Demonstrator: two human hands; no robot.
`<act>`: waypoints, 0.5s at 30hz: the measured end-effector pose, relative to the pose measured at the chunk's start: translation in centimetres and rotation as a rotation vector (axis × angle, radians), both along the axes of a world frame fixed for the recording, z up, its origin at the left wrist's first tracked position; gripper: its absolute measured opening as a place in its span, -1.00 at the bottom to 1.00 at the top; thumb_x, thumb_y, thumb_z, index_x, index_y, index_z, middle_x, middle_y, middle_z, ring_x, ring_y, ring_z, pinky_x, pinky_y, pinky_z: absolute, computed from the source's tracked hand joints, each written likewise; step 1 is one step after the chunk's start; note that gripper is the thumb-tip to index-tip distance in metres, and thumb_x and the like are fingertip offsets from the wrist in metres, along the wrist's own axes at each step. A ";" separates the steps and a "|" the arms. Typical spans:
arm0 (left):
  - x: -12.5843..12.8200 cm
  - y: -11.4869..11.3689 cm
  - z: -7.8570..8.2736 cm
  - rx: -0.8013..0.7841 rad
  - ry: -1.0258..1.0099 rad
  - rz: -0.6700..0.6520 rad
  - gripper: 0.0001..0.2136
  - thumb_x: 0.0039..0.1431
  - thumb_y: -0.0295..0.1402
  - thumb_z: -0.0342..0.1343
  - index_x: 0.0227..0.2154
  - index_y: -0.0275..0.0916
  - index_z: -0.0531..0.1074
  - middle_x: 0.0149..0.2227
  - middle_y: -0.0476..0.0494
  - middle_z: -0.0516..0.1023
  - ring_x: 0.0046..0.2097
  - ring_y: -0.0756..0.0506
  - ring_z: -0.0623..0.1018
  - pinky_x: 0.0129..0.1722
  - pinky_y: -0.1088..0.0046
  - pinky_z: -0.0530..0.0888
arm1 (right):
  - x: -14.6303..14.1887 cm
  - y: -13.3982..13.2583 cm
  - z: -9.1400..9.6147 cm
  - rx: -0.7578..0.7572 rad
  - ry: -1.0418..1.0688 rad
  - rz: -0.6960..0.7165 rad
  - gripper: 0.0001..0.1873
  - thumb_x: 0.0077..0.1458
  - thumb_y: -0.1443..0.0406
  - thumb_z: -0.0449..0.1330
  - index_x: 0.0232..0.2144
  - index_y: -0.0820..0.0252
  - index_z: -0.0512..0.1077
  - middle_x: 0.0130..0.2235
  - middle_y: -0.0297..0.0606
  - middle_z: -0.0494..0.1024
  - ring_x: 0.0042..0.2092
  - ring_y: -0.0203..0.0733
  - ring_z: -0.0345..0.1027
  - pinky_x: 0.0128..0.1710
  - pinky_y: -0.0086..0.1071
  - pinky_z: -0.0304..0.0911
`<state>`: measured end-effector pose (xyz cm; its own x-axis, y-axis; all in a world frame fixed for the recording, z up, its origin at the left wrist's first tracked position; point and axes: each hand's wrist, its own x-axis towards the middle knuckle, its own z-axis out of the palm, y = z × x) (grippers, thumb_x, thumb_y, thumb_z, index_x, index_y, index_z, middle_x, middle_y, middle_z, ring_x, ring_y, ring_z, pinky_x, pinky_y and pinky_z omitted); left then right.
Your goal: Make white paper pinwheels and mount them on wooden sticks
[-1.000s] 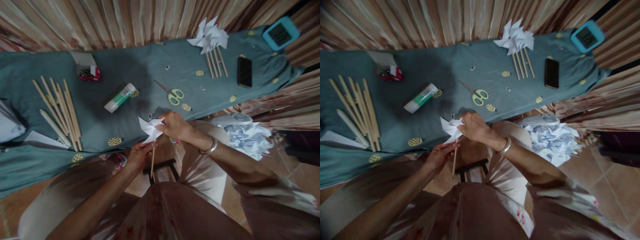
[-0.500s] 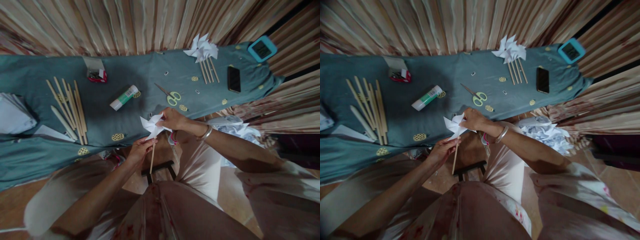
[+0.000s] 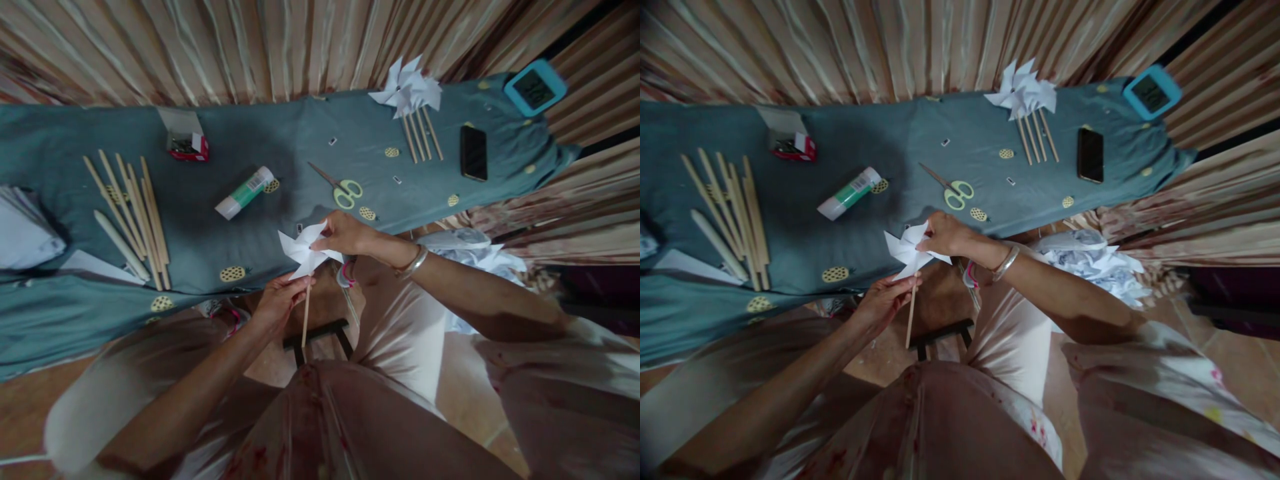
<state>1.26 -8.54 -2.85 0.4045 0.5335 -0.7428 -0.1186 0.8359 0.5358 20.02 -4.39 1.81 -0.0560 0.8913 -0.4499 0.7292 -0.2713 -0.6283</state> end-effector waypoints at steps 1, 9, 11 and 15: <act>0.0 0.0 0.0 0.000 0.003 -0.003 -0.66 -0.45 -0.29 0.50 -0.50 -0.31 0.63 -0.47 -0.15 0.62 -0.40 0.04 0.51 -0.42 0.61 0.37 | 0.0 0.0 0.0 -0.012 -0.004 0.001 -0.89 -0.06 0.39 0.29 -0.40 0.31 0.58 -0.40 -0.25 0.62 -0.35 -0.28 0.40 -0.38 -0.49 0.24; -0.1 0.1 -0.2 -0.007 0.001 -0.033 -0.70 -0.38 -0.31 0.49 -0.50 -0.31 0.62 -0.45 -0.16 0.63 -0.43 0.05 0.49 -0.43 0.58 0.36 | -0.1 -0.2 0.1 -0.052 -0.029 0.003 -0.85 -0.03 0.37 0.26 -0.37 0.35 0.59 -0.42 -0.26 0.60 -0.37 -0.31 0.37 -0.43 -0.51 0.17; -0.1 0.1 -0.2 -0.020 -0.004 -0.039 -0.69 -0.40 -0.32 0.50 -0.49 -0.31 0.62 -0.44 -0.16 0.64 -0.44 0.06 0.48 -0.43 0.59 0.37 | -0.1 -0.2 0.1 -0.052 -0.031 -0.006 -0.86 -0.02 0.37 0.26 -0.38 0.36 0.59 -0.44 -0.27 0.58 -0.39 -0.31 0.36 -0.44 -0.51 0.16; -0.2 0.2 -0.2 -0.016 -0.002 -0.030 -0.69 -0.42 -0.33 0.50 -0.51 -0.31 0.63 -0.45 -0.16 0.63 -0.45 0.07 0.47 -0.45 0.61 0.35 | -0.1 -0.2 0.1 -0.049 -0.037 0.003 -0.86 -0.02 0.37 0.26 -0.39 0.36 0.58 -0.46 -0.28 0.56 -0.40 -0.32 0.34 -0.47 -0.50 0.12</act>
<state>1.10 -8.31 -3.03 0.4219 0.5093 -0.7500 -0.0946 0.8475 0.5223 19.92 -4.62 1.91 -0.0416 0.8681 -0.4947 0.7525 -0.2985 -0.5871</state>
